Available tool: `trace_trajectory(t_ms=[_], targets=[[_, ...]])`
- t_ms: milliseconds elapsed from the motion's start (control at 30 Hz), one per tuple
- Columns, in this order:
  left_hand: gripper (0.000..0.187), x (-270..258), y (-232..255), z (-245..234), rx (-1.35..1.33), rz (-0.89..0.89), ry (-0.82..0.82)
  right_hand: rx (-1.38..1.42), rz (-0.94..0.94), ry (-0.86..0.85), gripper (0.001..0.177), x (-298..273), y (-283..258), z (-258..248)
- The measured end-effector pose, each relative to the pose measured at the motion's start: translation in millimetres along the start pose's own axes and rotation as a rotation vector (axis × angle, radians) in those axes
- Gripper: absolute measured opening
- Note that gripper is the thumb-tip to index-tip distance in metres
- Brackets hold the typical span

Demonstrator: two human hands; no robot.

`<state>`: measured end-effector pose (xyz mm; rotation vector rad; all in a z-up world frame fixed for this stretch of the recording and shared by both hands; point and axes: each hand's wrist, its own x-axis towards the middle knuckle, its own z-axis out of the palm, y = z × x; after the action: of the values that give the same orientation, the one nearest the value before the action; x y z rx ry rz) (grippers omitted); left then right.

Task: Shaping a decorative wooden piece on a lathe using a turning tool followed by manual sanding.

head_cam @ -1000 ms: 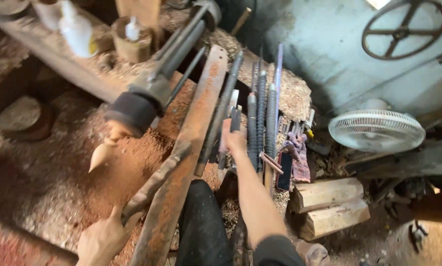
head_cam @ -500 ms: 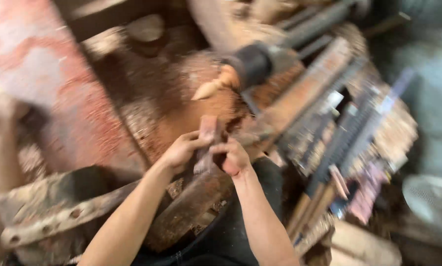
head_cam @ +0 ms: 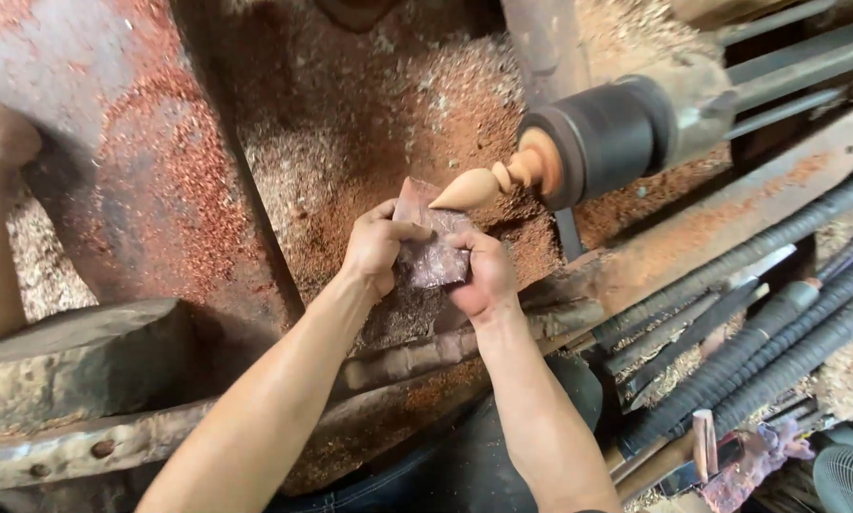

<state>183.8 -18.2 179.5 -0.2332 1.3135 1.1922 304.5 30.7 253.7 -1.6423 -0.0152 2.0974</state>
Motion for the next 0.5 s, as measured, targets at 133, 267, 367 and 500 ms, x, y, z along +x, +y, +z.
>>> trace_trajectory(t_ms=[133,267,367,500], targets=[[0.040,-19,11,10,-0.018,0.050,0.070,0.031,0.037,-0.096,0.040,0,-1,-2],[0.040,-24,18,14,0.042,0.077,0.113,-0.023,0.016,-0.228,0.049,12,4,-15],[0.041,-20,14,15,0.025,0.080,0.084,-0.028,0.006,-0.272,0.048,29,11,-28],[0.042,-29,17,21,0.031,0.087,0.079,0.029,-0.022,-0.243,0.046,26,10,-28]])
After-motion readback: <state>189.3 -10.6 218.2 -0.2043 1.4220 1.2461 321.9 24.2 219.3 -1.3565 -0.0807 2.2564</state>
